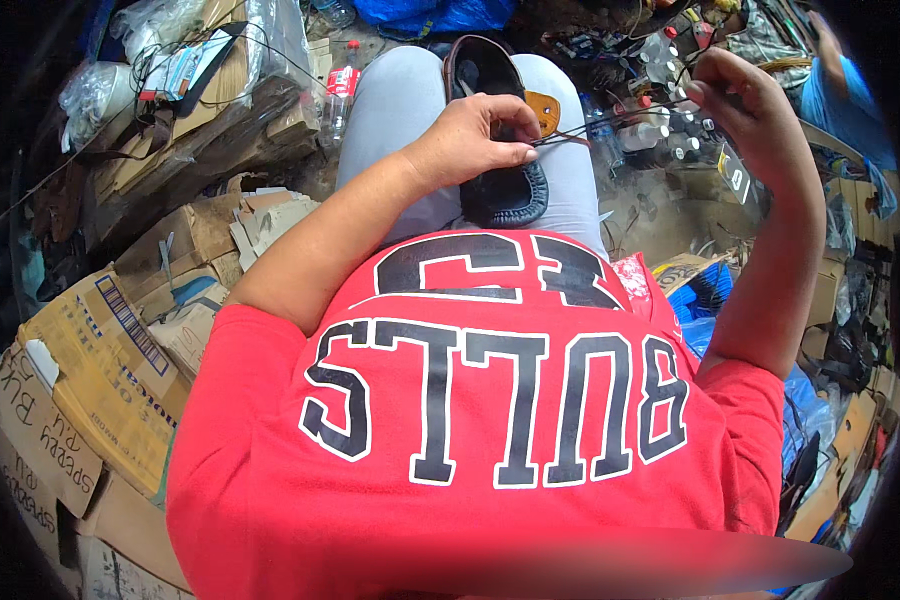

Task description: Hand-sewing a leather shoe upper using a needle and thread in a workshop.

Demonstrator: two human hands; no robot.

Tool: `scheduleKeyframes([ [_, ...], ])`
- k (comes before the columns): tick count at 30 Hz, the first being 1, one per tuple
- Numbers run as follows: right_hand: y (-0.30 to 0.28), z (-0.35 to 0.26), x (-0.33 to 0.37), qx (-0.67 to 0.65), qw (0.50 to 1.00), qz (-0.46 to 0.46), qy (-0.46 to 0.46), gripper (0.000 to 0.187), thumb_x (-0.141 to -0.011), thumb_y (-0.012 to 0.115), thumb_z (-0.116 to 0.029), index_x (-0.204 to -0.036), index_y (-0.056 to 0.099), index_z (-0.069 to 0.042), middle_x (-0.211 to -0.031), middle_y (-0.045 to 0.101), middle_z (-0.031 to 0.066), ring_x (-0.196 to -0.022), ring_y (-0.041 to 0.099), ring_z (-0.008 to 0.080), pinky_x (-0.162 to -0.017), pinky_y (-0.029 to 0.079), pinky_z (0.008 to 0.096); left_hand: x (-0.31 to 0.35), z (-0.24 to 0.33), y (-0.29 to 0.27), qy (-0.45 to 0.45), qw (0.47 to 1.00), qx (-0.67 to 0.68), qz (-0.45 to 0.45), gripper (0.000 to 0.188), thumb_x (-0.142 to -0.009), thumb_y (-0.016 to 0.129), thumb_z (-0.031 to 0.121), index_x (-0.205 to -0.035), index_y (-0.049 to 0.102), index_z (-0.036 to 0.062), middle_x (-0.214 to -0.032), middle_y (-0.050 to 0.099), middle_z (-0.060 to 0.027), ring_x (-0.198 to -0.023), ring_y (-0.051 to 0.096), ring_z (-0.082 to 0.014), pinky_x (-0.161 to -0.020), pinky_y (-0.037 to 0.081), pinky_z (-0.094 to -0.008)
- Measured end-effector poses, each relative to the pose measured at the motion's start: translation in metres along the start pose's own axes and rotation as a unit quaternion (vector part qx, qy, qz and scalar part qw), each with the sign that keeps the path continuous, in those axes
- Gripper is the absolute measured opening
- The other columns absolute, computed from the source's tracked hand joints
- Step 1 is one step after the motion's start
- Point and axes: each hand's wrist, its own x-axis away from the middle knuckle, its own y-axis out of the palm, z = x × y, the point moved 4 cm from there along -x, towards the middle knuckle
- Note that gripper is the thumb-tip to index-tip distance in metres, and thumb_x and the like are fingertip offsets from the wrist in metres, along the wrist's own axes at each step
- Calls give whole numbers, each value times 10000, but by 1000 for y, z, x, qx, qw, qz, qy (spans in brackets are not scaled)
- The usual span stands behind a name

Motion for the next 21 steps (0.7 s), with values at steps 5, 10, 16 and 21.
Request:
scheduleKeyframes([
  [5, 13, -19, -1, 102, 986, 45, -124, 140, -832, 653, -120, -837, 572, -5, -752, 550, 35, -656, 542, 122, -616, 432, 268, 3, 0, -1, -24, 996, -86, 14, 150, -774, 716, 104, -910, 679, 52, -806, 607, 8, -804, 536, -73, -735, 433, -202],
  [10, 11, -23, 10, 16, 997, -27, -76, 129, -786, 690, -99, -824, 611, -4, -766, 535, 30, -697, 547, 115, -625, 443, 249, 2, -1, -7, -37, 998, -28, 33, 155, -779, 712, 137, -912, 689, 61, -855, 590, -10, -870, 535, -97, -791, 425, -232],
  [16, 17, -29, 23, -40, 995, -26, -83, 154, -782, 702, -126, -802, 611, -3, -745, 530, 25, -700, 517, 114, -625, 414, 256, 2, 10, -9, 98, 975, -159, 123, 165, -762, 727, 188, -889, 695, 89, -975, 561, -35, -956, 541, -170, -859, 416, -288],
  [21, 18, -21, 23, -19, 996, 38, -73, 179, -791, 698, -154, -807, 611, 1, -751, 542, 28, -698, 520, 114, -638, 407, 245, 1, 45, 0, 214, 917, -319, 109, 218, -729, 745, 211, -900, 685, 89, -981, 573, -63, -951, 554, -234, -850, 426, -313],
])
